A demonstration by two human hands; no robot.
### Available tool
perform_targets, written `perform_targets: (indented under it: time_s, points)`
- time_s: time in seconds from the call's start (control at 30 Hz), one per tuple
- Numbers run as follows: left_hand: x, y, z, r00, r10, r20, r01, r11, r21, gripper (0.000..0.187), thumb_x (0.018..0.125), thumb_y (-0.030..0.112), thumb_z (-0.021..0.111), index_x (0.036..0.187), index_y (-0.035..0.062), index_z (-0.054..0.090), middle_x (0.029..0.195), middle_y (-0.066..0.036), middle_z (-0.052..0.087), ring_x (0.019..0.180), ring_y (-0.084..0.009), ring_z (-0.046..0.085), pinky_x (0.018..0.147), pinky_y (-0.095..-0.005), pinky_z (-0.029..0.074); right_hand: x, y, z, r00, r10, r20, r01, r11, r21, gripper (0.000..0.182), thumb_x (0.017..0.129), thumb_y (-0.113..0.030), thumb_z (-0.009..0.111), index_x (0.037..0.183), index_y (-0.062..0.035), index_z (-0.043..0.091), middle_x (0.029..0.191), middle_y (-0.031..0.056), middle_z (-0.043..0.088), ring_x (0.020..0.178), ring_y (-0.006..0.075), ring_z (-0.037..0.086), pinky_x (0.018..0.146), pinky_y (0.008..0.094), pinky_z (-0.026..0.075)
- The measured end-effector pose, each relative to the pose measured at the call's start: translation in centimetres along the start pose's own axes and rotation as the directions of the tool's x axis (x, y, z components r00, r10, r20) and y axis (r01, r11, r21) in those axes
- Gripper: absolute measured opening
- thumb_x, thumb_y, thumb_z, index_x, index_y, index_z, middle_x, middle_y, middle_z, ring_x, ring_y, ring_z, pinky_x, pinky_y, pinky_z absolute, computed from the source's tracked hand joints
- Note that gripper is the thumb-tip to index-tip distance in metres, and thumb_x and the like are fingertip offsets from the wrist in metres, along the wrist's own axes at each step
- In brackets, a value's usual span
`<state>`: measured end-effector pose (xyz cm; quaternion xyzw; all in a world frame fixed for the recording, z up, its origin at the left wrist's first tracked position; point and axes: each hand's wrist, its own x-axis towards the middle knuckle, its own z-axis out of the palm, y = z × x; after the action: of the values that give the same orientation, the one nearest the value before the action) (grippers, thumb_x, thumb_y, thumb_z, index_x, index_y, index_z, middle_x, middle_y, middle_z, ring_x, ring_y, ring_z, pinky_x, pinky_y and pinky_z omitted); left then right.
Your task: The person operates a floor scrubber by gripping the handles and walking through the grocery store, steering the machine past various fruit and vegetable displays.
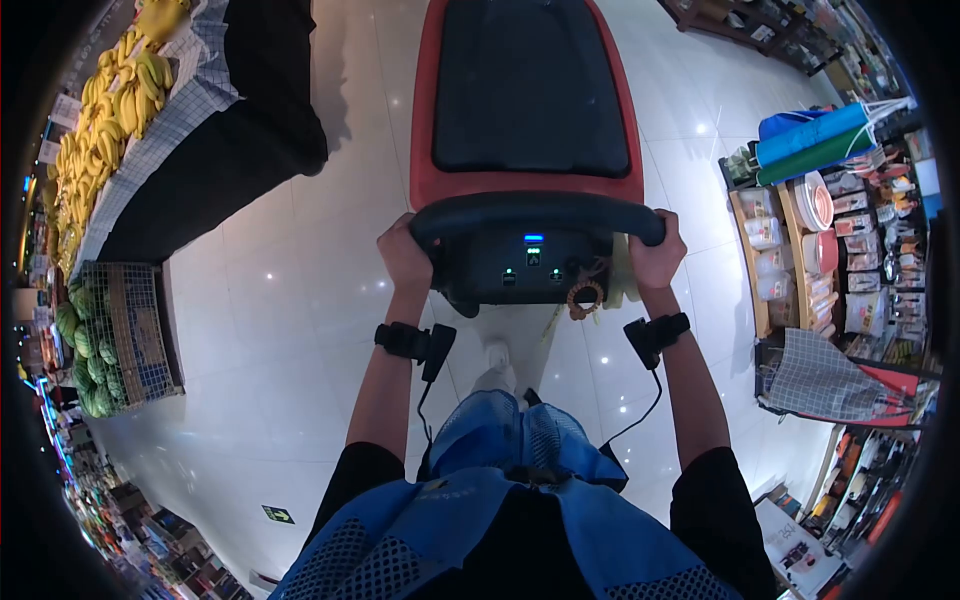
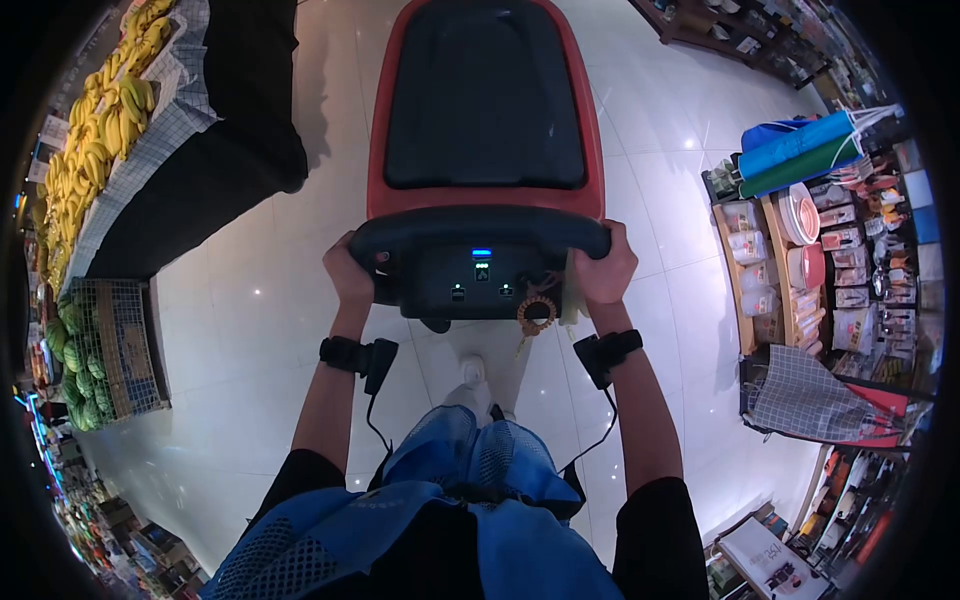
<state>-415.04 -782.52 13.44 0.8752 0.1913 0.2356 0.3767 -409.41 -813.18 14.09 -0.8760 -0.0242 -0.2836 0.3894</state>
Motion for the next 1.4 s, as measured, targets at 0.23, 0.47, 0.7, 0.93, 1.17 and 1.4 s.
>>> perform_targets:
  time_s: [0.23, 0.47, 0.7, 0.93, 1.17, 1.4]
  points:
    - [9.2, 1.8, 4.2, 0.997, 0.078, 0.025, -0.079, 0.996, 0.05, 0.016, 0.066, 0.006, 0.053, 0.077, -0.0003, 0.062, 0.063, -0.017, 0.059, 0.065, -0.031, 0.061, 0.059, -0.0358, 0.047, 9.0, 1.6, 5.7, 1.0, 0.012, -0.025, -0.013, 0.999, -0.035, 0.031, 0.061, -0.012, 0.068, 0.088, -0.0058, 0.054, 0.074, 0.0163, 0.06, 0.072, 0.0333, 0.061, 0.063, 0.0358, 0.049]
    - [19.3, 3.2, 8.4, 0.999, 0.003, 0.046, 0.001, 0.996, -0.085, 0.017, 0.07, 0.007, 0.048, 0.075, -0.0006, 0.063, 0.061, -0.014, 0.06, 0.061, -0.0278, 0.061, 0.059, -0.0337, 0.047, 18.5, 3.1, 12.3, 0.996, -0.049, -0.069, 0.043, 0.995, -0.089, 0.034, 0.059, -0.014, 0.07, 0.089, -0.008, 0.054, 0.073, 0.0151, 0.061, 0.07, 0.0335, 0.061, 0.061, 0.0365, 0.049]
    - [29.1, 4.4, 14.2, 0.982, 0.125, -0.139, -0.112, 0.989, 0.095, 0.014, 0.07, 0.006, 0.049, 0.07, 0.0, 0.062, 0.059, -0.013, 0.059, 0.059, -0.0228, 0.061, 0.055, -0.0303, 0.046, 28.3, 4.2, 18.1, 0.997, -0.063, -0.045, 0.062, 0.997, -0.04, 0.037, 0.055, -0.014, 0.074, 0.086, -0.0087, 0.054, 0.07, 0.014, 0.06, 0.066, 0.0327, 0.06, 0.058, 0.0361, 0.049]
    - [39.3, 5.8, 19.4, 0.996, 0.027, -0.082, -0.035, 0.995, -0.097, 0.033, 0.078, 0.019, 0.036, 0.07, -0.0024, 0.061, 0.053, -0.008, 0.058, 0.051, -0.0182, 0.058, 0.05, -0.0273, 0.044, 39.0, 6.2, 24.7, 0.984, -0.17, -0.056, 0.168, 0.985, -0.038, 0.035, 0.053, -0.012, 0.071, 0.082, -0.0075, 0.052, 0.066, 0.0126, 0.058, 0.061, 0.0326, 0.059, 0.055, 0.0374, 0.048]
    - [49.8, 6.2, 24.3, 0.992, 0.039, -0.121, -0.043, 0.999, -0.03, 0.035, 0.079, 0.02, 0.036, 0.07, -0.0034, 0.06, 0.056, -0.013, 0.058, 0.055, -0.0236, 0.06, 0.054, -0.0316, 0.045, 49.2, 7.0, 31.3, 0.989, -0.144, -0.041, 0.142, 0.989, -0.048, 0.034, 0.054, -0.012, 0.07, 0.083, -0.0078, 0.053, 0.068, 0.0123, 0.059, 0.062, 0.0322, 0.059, 0.057, 0.0373, 0.048]
    - [60.8, 8.5, 29.4, 0.993, 0.005, -0.118, -0.017, 0.995, -0.099, 0.023, 0.075, 0.013, 0.043, 0.069, -0.0016, 0.061, 0.057, -0.012, 0.059, 0.057, -0.0228, 0.06, 0.053, -0.0304, 0.045, 60.1, 7.9, 38.2, 0.998, -0.064, -0.022, 0.063, 0.997, -0.051, 0.038, 0.055, -0.017, 0.073, 0.086, -0.0079, 0.053, 0.073, 0.013, 0.061, 0.068, 0.0319, 0.06, 0.061, 0.036, 0.048]
